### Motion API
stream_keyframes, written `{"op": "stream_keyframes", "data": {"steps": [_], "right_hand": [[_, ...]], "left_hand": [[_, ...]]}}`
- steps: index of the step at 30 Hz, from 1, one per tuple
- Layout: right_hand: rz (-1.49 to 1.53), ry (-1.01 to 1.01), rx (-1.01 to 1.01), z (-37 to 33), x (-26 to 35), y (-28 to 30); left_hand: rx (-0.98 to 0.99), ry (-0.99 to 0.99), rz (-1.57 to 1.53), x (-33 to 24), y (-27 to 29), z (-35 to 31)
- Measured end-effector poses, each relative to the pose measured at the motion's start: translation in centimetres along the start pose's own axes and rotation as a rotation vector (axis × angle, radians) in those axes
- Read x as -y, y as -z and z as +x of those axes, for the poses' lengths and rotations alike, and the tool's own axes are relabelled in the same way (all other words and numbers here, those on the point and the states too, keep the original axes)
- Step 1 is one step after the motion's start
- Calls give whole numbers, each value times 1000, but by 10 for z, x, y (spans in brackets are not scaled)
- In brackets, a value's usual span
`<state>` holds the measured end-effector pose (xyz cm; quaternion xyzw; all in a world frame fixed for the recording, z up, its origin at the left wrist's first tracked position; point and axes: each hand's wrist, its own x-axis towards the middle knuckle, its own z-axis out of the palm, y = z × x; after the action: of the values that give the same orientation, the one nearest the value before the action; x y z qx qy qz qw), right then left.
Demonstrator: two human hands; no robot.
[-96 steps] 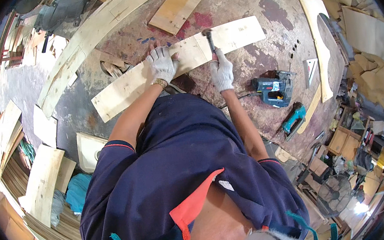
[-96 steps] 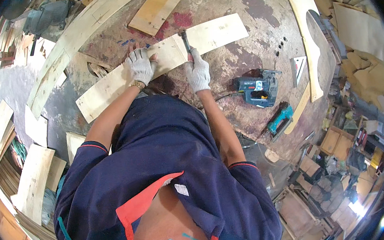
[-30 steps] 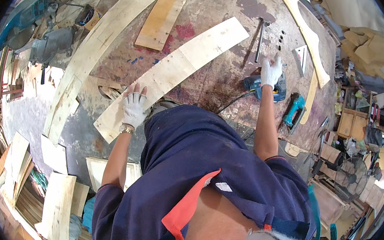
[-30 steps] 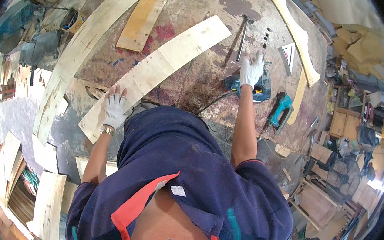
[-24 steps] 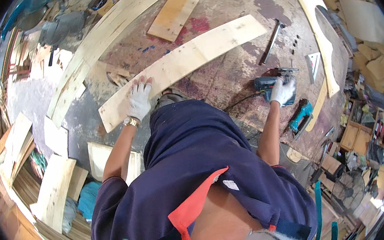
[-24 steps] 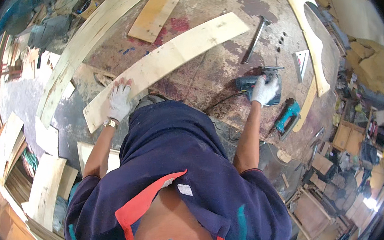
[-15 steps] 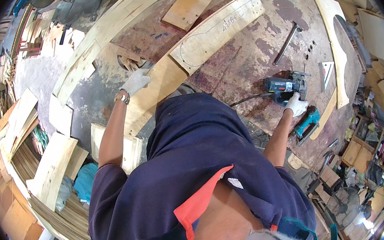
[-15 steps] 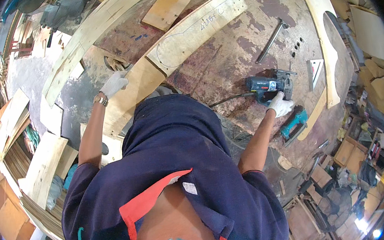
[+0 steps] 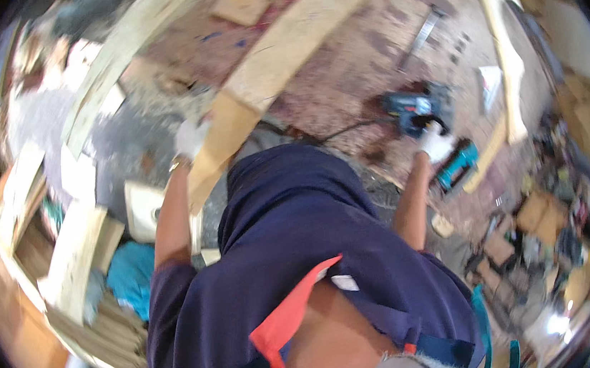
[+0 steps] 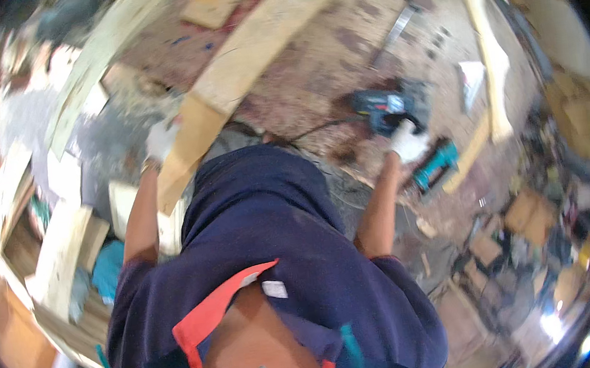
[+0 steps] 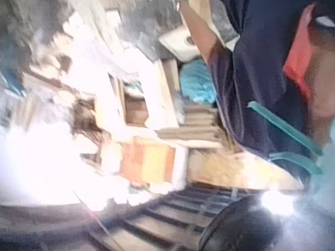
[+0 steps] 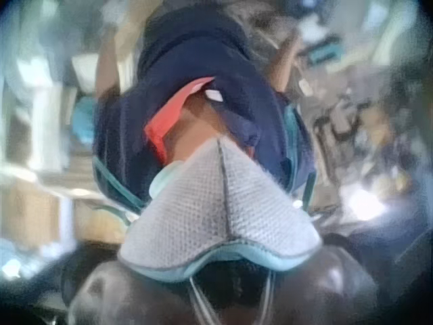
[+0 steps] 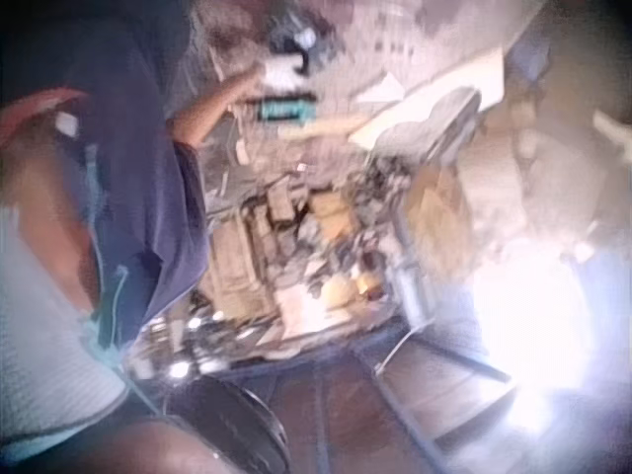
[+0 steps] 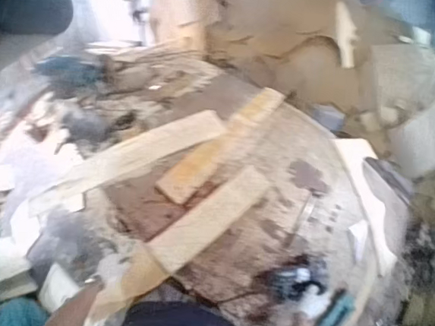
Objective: The person marks a wooden plank with a pen, then uses a jigsaw to cut along the marked line. After cutting, the person uses a sander to smooth the edges of the wood. Finally, the person fits the cut piece into a larger wooden frame structure.
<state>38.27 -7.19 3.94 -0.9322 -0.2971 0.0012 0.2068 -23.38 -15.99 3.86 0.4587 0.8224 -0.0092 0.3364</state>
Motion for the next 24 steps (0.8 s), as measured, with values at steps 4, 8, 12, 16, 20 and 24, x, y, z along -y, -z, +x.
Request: {"op": "stream_keyframes", "data": {"steps": [4,8,12,16,20,24], "right_hand": [[400,-158,-43,26,-46,-40],[1106,-639,318,28,-51,-34],[1400,-565,708,79,-77,-31],[1605,-391,1015,45,-33,8],[1915,-526,1075,9,-6,0],[2138,-578,874,6,5,-34]], "left_hand": [[8,-136,-131,73,-28,11],[-7,-24,-115,71,-24,-2],[47,-96,-176,55,-17,5],[3,-65,-20,17,4,-1],[2,-103,14,17,-3,10],[66,-173,24,11,-13,30]]}}
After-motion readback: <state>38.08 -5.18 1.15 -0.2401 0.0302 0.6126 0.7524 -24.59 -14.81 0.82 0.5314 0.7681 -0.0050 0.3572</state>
